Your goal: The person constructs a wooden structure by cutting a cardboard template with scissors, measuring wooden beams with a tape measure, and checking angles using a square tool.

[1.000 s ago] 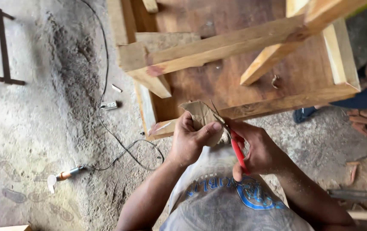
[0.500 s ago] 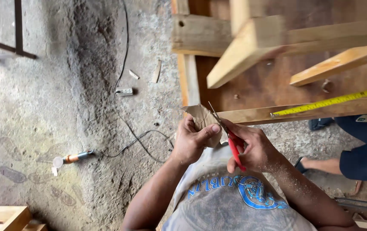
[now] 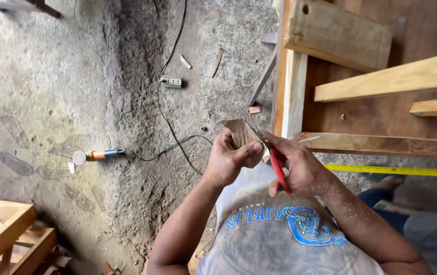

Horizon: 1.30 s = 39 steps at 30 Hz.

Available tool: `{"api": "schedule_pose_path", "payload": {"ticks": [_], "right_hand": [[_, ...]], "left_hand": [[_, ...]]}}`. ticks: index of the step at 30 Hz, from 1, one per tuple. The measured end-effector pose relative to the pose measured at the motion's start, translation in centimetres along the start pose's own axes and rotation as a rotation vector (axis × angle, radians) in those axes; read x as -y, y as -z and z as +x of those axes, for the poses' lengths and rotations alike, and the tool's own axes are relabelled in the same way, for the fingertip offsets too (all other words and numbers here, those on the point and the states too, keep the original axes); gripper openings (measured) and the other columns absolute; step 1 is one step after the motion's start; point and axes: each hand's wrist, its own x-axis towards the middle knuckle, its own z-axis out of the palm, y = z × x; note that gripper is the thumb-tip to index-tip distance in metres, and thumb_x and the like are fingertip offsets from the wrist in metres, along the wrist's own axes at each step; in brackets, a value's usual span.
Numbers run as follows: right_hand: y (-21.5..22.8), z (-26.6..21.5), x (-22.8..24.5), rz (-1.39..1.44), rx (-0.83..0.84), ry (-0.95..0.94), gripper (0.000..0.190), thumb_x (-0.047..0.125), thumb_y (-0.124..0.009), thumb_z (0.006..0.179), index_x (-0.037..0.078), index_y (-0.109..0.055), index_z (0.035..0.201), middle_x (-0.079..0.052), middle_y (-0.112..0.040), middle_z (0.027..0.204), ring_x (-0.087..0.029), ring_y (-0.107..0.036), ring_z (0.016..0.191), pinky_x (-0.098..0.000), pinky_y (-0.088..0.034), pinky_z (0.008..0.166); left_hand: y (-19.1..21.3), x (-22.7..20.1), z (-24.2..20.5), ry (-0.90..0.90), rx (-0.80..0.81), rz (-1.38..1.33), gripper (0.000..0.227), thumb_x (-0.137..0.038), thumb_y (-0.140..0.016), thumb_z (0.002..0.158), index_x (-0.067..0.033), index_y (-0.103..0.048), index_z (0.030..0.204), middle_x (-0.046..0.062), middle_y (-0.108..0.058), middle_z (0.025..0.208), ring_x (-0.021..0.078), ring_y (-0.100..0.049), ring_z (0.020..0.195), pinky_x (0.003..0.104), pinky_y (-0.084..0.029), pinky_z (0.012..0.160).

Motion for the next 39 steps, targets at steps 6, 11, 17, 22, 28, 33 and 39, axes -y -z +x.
{"api": "schedule_pose_path", "payload": {"ticks": [6,11,17,22,28,33,39], "right_hand": [[-0.4,2.9,1.1,-0.055,0.164,0.066,0.138,0.047,-0.101,0.044,0.013,-0.033,0.159,-0.011,-0.064,0.114,-0.02,-0.065,0.096,-0.035,-0.058,0.086],[-1.5,3.7,0.7,-0.11,0.179,-0.032,0.129,0.04,-0.102,0.043,0.011,-0.041,0.154,-0.011,-0.066,0.092,-0.019,-0.064,0.077,-0.0344,-0.057,0.074],[-4.9,3.7,-2.4,-0.031,-0.181,0.086,0.08,0.029,-0.094,0.076,0.001,-0.055,0.14,-0.006,-0.067,0.085,-0.013,-0.066,0.074,-0.0329,-0.058,0.071],[-7.1,2.8,-2.6,0.229,-0.034,-0.012,0.061,0.029,-0.078,0.09,0.003,-0.056,0.141,-0.009,-0.066,0.088,-0.016,-0.072,0.076,-0.0324,-0.063,0.069],[-6.2,1.1,-2.6,-0.089,-0.018,0.035,0.057,0.027,-0.086,0.082,0.002,-0.064,0.129,-0.013,-0.072,0.086,-0.026,-0.073,0.074,-0.0377,-0.057,0.065],[-5.1,-1.9,-4.5,-0.067,-0.178,0.003,0.06,0.022,-0.089,0.08,-0.002,-0.061,0.126,-0.011,-0.07,0.089,-0.019,-0.071,0.071,-0.0331,-0.058,0.062],[-5.6,-14.2,-11.5,0.277,-0.544,-0.232,0.049,0.004,-0.081,0.083,0.0,-0.062,0.127,0.001,-0.06,0.089,-0.006,-0.059,0.082,-0.0234,-0.056,0.074]], "left_hand": [[1.5,-0.1,-1.8,-0.036,-0.12,-0.116,0.029,-0.008,-0.082,0.087,-0.0011,-0.064,0.109,0.006,-0.073,0.099,0.0127,-0.069,0.088,0.03,-0.058,0.08],[2.6,0.2,-2.1,-0.057,-0.187,-0.174,0.03,-0.005,-0.081,0.088,-0.0008,-0.063,0.111,0.007,-0.073,0.101,0.0141,-0.069,0.09,0.031,-0.058,0.08],[5.5,0.4,-3.2,0.013,-0.257,-0.014,0.031,-0.004,-0.079,0.087,-0.0014,-0.062,0.112,0.01,-0.074,0.1,0.0189,-0.072,0.09,0.033,-0.061,0.082],[9.7,2.3,-3.8,-0.048,-0.362,-0.158,0.028,-0.002,-0.075,0.087,0.0001,-0.062,0.112,0.013,-0.073,0.103,0.0214,-0.073,0.094,0.034,-0.061,0.086],[13.6,6.1,-3.5,0.016,-0.414,-0.104,0.013,0.004,-0.069,0.098,0.0061,-0.067,0.111,0.016,-0.073,0.099,0.0208,-0.068,0.086,0.03,-0.055,0.072],[11.4,6.1,-0.3,0.191,-0.311,0.279,0.023,0.0,-0.061,0.097,0.0082,-0.061,0.118,0.018,-0.073,0.11,0.0191,-0.075,0.093,0.034,-0.066,0.082],[6.9,11.5,6.2,0.405,-0.151,0.692,0.05,-0.006,-0.065,0.091,-0.0014,-0.05,0.138,0.02,-0.067,0.115,0.0253,-0.07,0.09,0.037,-0.065,0.077]]}}
